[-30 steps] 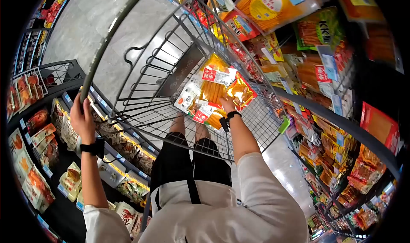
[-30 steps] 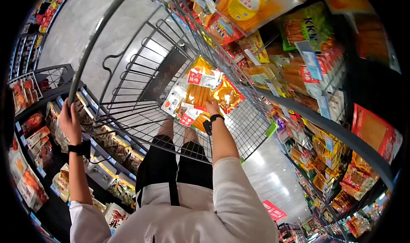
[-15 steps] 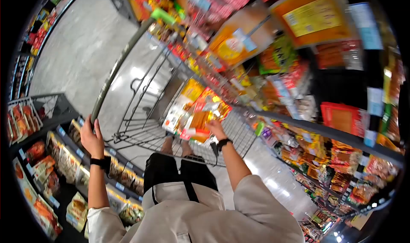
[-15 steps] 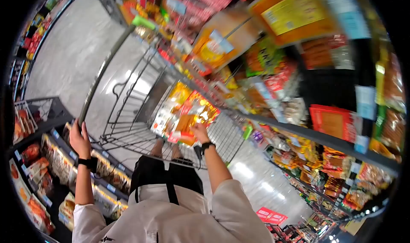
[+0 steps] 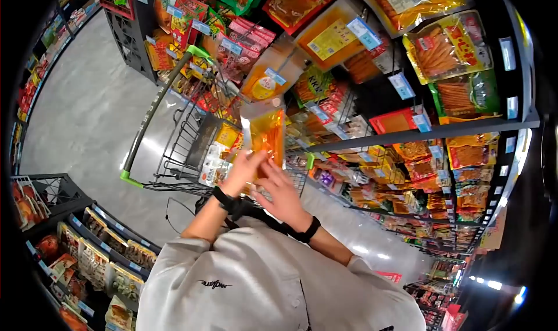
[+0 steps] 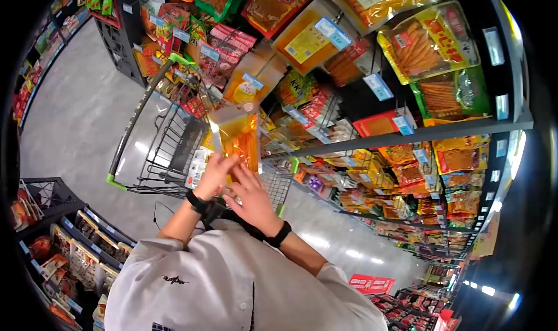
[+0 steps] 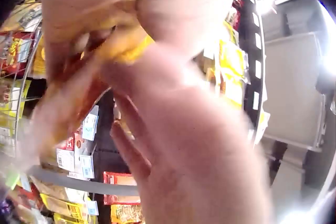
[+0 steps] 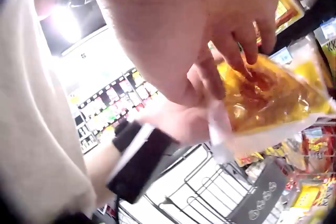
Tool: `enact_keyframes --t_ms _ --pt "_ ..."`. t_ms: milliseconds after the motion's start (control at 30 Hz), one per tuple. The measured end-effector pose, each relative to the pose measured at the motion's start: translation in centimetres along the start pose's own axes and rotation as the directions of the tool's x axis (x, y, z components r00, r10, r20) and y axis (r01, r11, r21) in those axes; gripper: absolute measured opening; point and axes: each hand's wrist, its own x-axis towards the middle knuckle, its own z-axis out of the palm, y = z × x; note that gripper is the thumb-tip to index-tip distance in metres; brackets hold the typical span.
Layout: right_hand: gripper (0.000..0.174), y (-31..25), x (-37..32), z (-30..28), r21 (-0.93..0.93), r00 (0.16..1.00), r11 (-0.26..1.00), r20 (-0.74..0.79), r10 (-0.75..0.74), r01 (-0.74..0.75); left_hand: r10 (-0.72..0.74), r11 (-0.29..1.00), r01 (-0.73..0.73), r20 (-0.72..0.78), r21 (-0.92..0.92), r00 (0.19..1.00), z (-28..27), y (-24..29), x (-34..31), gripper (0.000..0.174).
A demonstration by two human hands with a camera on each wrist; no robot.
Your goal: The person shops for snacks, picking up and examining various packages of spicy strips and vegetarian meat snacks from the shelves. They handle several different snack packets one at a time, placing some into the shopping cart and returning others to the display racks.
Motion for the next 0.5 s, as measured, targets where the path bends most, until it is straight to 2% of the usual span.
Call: enact_keyframes --t_ms 33,67,100,133,167,200,233,267,333,367,400,467,500 --pt "0.034 0.2 -0.4 -0.3 -0.016 1.000 1.000 0.000 0.005 -0.005 0.134 0.990 -0.136 -0.068 -0.024 0.989 0.1 0.2 0.3 0.029" --pt "0.042 0.9 -0.5 -0.6 0.026 0.999 0.999 -0.023 0.041 -0.040 0.102 0.986 -0.105 -0.033 -0.128 0.994 -0.6 -0.8 1.3 0.028" --pt "0.050 1.8 -0.4 -1.0 0.065 0.996 0.995 -0.048 0.077 -0.073 0.093 0.990 -0.089 0.041 -0.107 0.995 -0.5 0.2 1.4 0.030" --pt "0.050 2.5 -0.5 -1.5 0.044 0.995 0.996 -0.053 0.083 -0.081 0.076 0.994 -0.066 0.114 -0.084 0.991 -0.1 1.0 1.1 0.032" --pt "0.059 3.0 -0.8 -1.9 0.310 0.961 0.923 -0.080 0.265 -0.229 0.077 0.997 -0.071 0.188 -0.038 0.979 0.5 1.5 1.3 0.041" --pt "0.069 3.3 -0.8 -2.2 0.559 0.898 0.760 -0.061 0.436 -0.331 0.073 0.997 -0.066 0.199 -0.044 0.977 1.7 2.0 1.1 0.041" --pt "0.076 3.6 -0.6 -2.9 0.845 0.882 0.457 0.034 0.471 -0.276 0.229 0.931 -0.289 0.263 0.221 0.937 3.6 2.5 1.0 0.050" --pt "0.076 4.2 -0.6 -3.5 0.844 0.879 0.459 0.031 0.476 -0.278 0.349 0.750 -0.488 0.360 0.447 0.865 5.5 2.8 0.8 0.059" --pt "0.074 5.8 -0.7 -5.0 0.967 0.856 0.194 0.041 0.515 -0.163 0.460 0.322 -0.629 0.464 0.707 0.757 8.4 2.7 0.5 0.076" --pt "0.067 6.6 -0.6 -6.1 0.972 0.827 0.154 0.065 0.558 -0.180 0.436 0.331 -0.651 0.502 0.683 0.747 9.1 2.7 1.0 0.079" --pt "0.056 8.3 -0.7 -6.3 0.938 0.772 0.302 -0.063 0.632 -0.171 0.439 0.329 -0.685 0.537 0.650 0.720 9.6 3.3 1.7 0.073" --pt "0.047 11.5 -1.3 -8.0 0.973 0.665 0.205 -0.087 0.742 -0.102 0.468 0.372 -0.739 0.574 0.561 0.672 9.6 3.6 5.0 0.069" --pt "0.046 12.0 -1.5 -9.1 0.965 0.677 0.241 -0.113 0.727 -0.098 0.605 0.297 -0.754 0.495 0.586 0.624 10.1 4.6 6.0 0.066"
